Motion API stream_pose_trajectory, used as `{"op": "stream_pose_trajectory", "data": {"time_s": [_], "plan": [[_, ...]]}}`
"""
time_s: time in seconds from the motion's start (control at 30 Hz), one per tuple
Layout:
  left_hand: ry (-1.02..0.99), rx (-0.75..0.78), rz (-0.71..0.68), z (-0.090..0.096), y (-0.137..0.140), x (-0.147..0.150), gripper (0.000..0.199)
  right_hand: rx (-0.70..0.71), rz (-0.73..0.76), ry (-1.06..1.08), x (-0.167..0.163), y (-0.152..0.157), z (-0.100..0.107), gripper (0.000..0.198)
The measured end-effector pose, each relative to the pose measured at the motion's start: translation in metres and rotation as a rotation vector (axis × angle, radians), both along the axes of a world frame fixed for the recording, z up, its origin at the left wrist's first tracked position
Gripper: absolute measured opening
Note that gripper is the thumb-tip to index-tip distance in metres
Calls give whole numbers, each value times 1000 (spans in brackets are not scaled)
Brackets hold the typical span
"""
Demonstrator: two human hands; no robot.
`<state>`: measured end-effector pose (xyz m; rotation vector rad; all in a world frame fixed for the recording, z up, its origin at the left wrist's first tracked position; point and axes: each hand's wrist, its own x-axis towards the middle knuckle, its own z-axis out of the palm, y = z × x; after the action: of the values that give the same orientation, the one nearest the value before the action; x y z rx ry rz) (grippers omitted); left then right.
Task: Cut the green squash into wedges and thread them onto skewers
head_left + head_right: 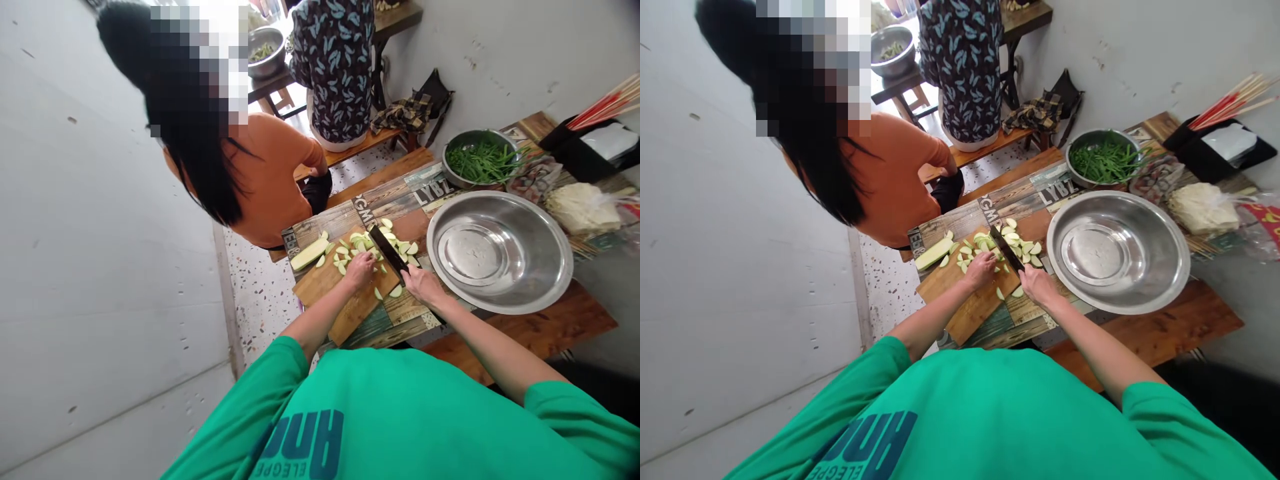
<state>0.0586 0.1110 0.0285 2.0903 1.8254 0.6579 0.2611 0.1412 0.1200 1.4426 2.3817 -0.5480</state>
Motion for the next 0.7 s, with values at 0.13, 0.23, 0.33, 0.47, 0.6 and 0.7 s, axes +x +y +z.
{"op": "stream_pose_trajectory", "data": {"time_s": [0.13, 0.23, 0.33, 0.47, 0.6, 0.7], "plan": [[-32, 147, 276, 25, 4, -18, 29, 61, -9, -37, 6, -4, -1, 26], [-69, 209, 114, 54, 7, -25, 33, 107, 30, -35, 8, -9, -3, 22], [-1, 48, -324, 70, 14, -21, 35, 165, 73, -39, 8, -11, -2, 22], [83, -177, -486, 64, 28, -10, 35, 192, 138, -23, 10, -6, 4, 23], [30, -317, -425, 46, 45, -8, 38, 219, 201, -42, 19, 7, 15, 23], [-37, -350, -332, 32, 58, -12, 39, 253, 217, -65, 29, 19, 26, 23]]}}
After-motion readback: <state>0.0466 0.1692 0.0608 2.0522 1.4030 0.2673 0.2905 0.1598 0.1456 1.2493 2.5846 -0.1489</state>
